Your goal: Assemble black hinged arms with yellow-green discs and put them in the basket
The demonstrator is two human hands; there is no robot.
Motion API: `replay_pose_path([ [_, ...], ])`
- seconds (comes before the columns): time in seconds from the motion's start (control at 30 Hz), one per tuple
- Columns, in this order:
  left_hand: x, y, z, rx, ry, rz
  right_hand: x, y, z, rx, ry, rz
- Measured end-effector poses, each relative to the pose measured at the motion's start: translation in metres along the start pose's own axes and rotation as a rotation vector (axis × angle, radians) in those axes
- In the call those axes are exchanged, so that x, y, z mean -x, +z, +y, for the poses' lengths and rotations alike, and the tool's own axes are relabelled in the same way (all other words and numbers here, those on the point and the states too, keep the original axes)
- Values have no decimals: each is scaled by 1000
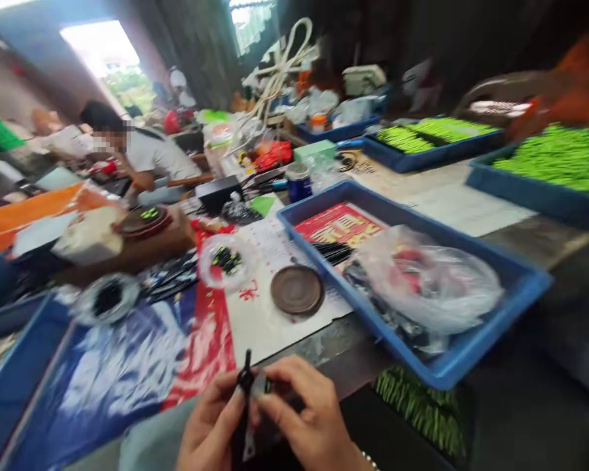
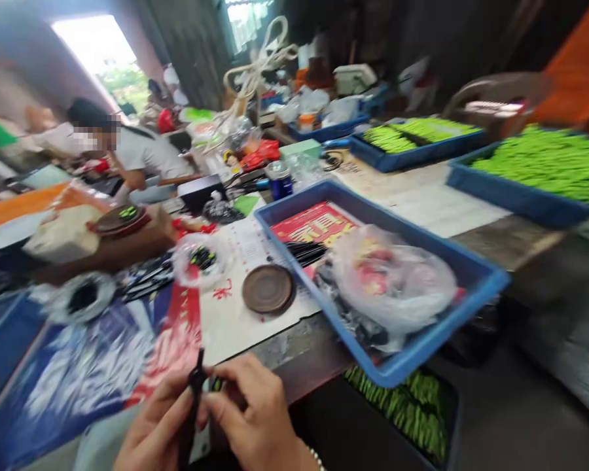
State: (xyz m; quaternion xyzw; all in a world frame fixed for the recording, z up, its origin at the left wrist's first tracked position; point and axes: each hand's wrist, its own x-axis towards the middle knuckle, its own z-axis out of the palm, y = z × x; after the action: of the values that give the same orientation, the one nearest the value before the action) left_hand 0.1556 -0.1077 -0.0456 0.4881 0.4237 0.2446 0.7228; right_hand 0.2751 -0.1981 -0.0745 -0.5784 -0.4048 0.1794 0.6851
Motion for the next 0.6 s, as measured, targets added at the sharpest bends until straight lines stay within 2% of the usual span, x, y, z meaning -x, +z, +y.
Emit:
replay_pose_path([
  [0.1, 9, -9, -9, 151, 10, -79, 9, 10, -5, 16, 8, -5],
  [0.2, 18, -15, -13, 194, 48, -98, 17, 25, -2, 78, -43, -2],
  [0.37, 28, -30, -19, 173, 136, -77, 24, 44, 1, 155, -114, -6],
  [0.6, 32, -49, -30, 97, 269, -75, 20, 58, -10, 151, -154, -19],
])
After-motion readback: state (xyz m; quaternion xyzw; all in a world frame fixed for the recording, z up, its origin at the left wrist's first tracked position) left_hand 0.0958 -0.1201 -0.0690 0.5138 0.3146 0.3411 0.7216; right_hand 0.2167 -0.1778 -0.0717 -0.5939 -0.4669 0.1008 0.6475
